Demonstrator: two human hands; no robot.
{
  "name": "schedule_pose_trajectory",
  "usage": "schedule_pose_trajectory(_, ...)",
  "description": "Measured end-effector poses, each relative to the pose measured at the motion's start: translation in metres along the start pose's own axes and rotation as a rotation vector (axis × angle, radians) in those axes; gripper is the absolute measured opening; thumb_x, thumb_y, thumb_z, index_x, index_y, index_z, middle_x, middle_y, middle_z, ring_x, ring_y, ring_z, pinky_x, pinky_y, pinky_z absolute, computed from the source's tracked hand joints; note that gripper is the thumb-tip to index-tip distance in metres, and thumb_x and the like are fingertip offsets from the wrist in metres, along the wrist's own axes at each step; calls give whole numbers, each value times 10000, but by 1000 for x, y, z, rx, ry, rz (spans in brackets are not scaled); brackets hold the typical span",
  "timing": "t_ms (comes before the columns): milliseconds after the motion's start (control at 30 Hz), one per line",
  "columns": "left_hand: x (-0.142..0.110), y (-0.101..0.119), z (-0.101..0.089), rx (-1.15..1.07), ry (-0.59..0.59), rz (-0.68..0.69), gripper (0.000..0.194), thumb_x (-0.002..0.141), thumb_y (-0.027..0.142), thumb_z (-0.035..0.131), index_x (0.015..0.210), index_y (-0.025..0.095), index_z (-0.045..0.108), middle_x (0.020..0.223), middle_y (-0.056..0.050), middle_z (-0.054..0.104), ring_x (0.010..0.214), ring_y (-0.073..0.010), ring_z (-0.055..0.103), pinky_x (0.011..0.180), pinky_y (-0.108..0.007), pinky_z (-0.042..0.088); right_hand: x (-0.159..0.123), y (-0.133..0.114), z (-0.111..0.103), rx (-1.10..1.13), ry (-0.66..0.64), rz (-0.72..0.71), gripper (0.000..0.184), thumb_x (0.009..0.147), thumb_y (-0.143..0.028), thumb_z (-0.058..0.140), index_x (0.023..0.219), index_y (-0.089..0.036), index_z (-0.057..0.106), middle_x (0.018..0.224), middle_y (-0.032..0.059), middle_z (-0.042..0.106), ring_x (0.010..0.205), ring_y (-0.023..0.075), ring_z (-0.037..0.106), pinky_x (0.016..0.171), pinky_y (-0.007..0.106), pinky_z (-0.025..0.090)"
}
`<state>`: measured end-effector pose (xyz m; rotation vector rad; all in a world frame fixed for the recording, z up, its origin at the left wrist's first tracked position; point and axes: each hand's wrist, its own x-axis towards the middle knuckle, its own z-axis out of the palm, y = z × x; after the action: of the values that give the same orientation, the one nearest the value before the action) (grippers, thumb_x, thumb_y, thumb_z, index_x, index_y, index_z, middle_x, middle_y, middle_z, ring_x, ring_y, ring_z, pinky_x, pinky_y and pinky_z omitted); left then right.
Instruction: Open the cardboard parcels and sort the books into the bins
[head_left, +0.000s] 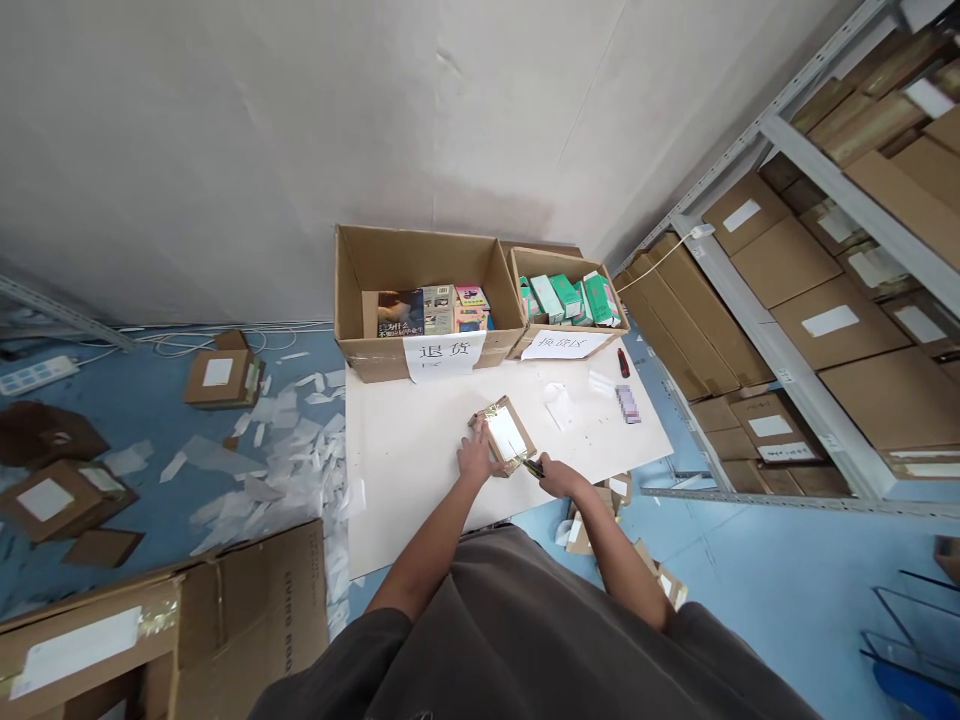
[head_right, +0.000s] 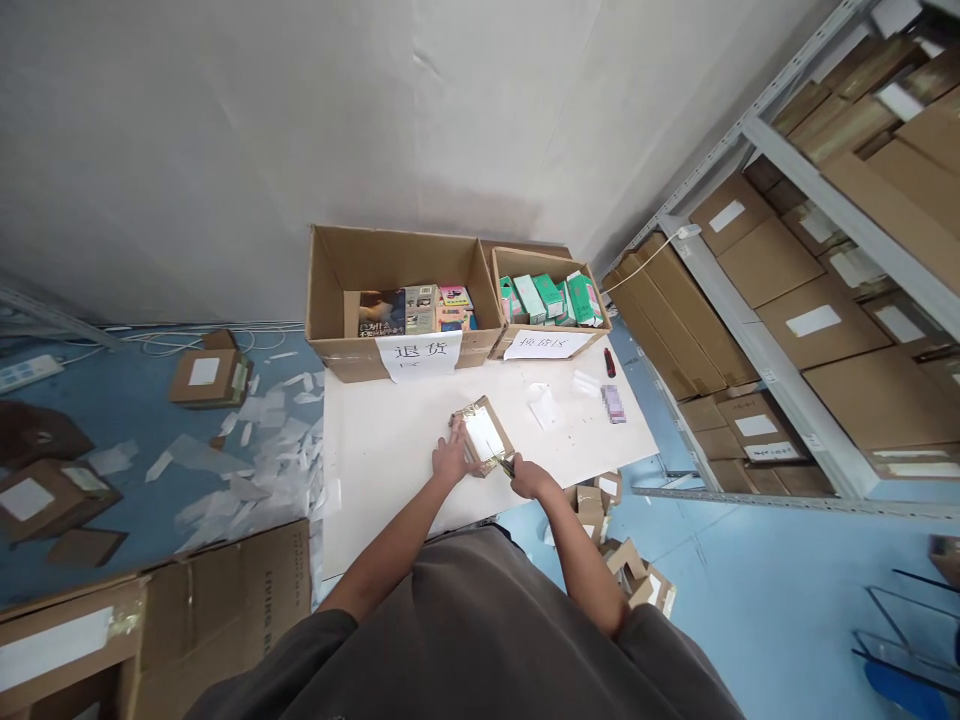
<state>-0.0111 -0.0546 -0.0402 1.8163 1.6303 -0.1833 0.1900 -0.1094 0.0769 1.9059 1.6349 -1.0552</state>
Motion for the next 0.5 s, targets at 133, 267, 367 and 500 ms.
schedule_pose_trajectory(133, 2, 2, 1, 54, 24, 38, 1328, 655, 755, 726, 1662, 302, -12, 1747, -20, -111, 1544, -496, 93, 1180, -616, 295, -17, 28, 20, 192, 172, -16, 569, 951, -210, 463, 1512, -240, 380, 961, 60, 730, 704, 197, 660, 688, 270, 424)
schedule_pose_trajectory(267, 2, 5, 3, 77, 77, 212, 1078, 762, 642, 691, 1651, 271, 207, 1747, -71, 98, 1576, -450, -97, 1245, -654, 114, 6, 24, 39, 263, 436, 35, 676, 1016, -243, 365, 1649, -296, 134, 1085, 51, 732, 863, 213, 696, 777, 265, 459)
schedule_pose_trajectory(367, 3, 3, 7, 83, 36, 492, 706, 865, 485, 620, 1535, 318, 469, 1682, -47, 330, 1587, -408, 73, 1257, -610, 148, 44, 12, 45, 293, 490, 125, 711, 1035, -346, 397, 1660, -234, 76, 1081, 72, 736, 965, 253, 701, 810, 288, 474)
schedule_pose_trajectory(500, 9, 1, 9, 138, 23, 629, 567, 917, 454, 529, 1454, 275, 574, 1602, -95, 446, 1540, -423, 221, 1229, -648, 135, 87, 7, 49, 349, 440, 177, 966, 955, -491, 606, 1649, -152, 27, 1031, 90, 746, 989, 277, 709, 827, 304, 480)
